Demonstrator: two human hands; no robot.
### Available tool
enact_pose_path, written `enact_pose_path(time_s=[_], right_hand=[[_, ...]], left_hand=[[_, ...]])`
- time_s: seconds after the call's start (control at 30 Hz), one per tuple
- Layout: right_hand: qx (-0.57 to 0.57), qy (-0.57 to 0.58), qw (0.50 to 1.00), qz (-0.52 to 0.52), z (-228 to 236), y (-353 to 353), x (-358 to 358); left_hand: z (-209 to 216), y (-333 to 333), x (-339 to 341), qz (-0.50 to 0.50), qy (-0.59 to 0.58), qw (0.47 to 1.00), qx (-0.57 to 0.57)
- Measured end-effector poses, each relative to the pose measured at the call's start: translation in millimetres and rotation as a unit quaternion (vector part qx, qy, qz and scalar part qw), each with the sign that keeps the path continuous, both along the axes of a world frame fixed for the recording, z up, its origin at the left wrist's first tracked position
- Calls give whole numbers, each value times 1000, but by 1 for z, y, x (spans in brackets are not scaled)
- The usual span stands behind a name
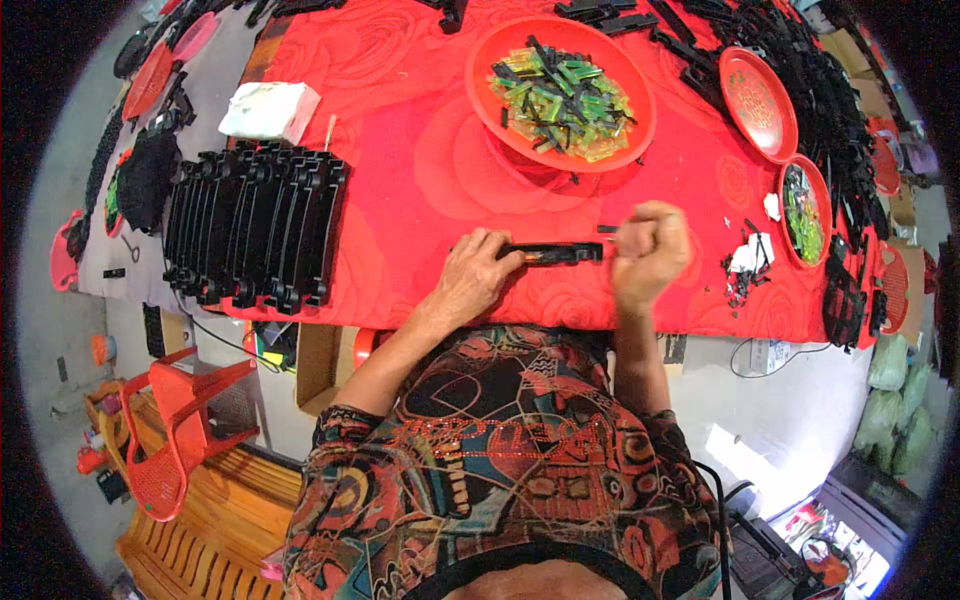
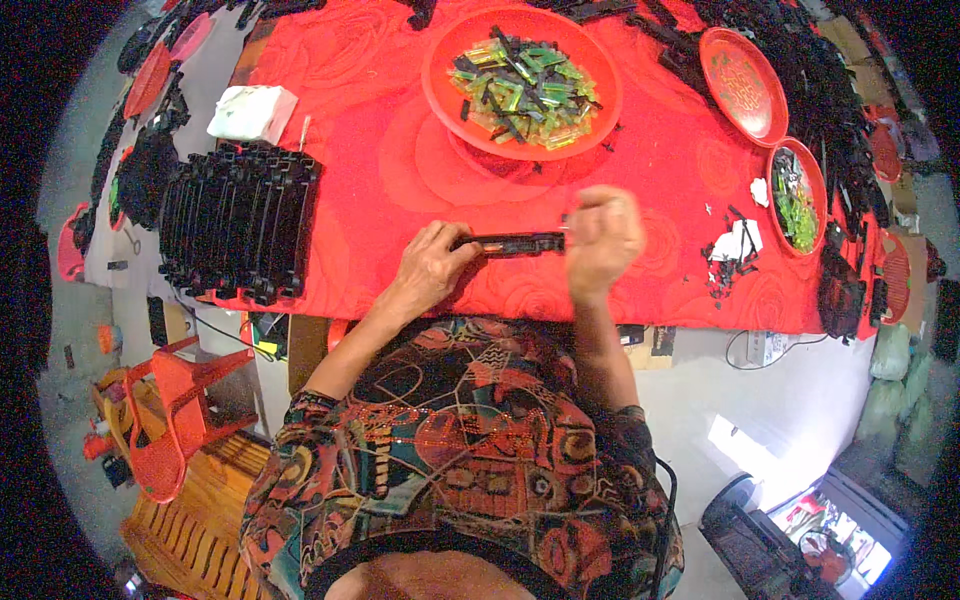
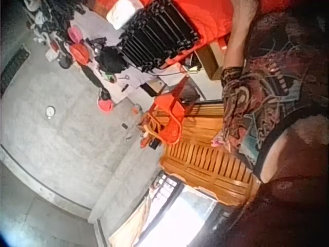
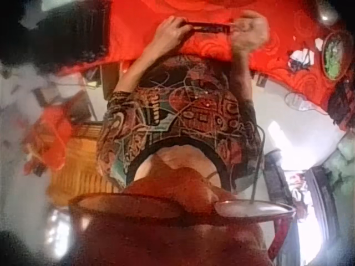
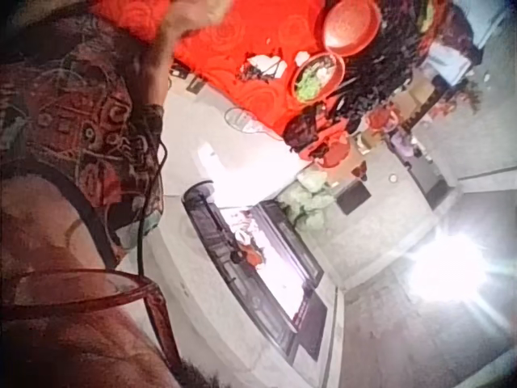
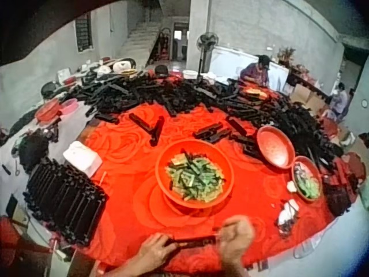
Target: Assembling components of a plastic toy handgun.
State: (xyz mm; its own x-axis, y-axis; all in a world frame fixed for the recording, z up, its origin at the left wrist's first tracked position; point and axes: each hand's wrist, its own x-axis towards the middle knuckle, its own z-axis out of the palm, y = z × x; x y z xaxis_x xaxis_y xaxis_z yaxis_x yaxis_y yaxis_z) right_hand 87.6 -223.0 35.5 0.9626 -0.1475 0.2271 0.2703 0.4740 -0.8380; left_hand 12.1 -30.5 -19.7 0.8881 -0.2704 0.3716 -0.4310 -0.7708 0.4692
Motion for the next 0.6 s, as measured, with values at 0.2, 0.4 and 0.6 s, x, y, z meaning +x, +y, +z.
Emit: enact_pose_path(time_s=[0.2, 0.4, 0.6], right_hand=[[-26, 97, 995, -25, -7, -46, 6], [-531, -11, 842, -92, -35, -64, 18], [-680, -48, 732, -2, -51, -58, 20]], left_hand=[[13, -4, 7, 0, 62, 998, 5], [12, -6, 9, 1, 100, 995, 22], [8, -2, -1, 47, 88, 994, 45]])
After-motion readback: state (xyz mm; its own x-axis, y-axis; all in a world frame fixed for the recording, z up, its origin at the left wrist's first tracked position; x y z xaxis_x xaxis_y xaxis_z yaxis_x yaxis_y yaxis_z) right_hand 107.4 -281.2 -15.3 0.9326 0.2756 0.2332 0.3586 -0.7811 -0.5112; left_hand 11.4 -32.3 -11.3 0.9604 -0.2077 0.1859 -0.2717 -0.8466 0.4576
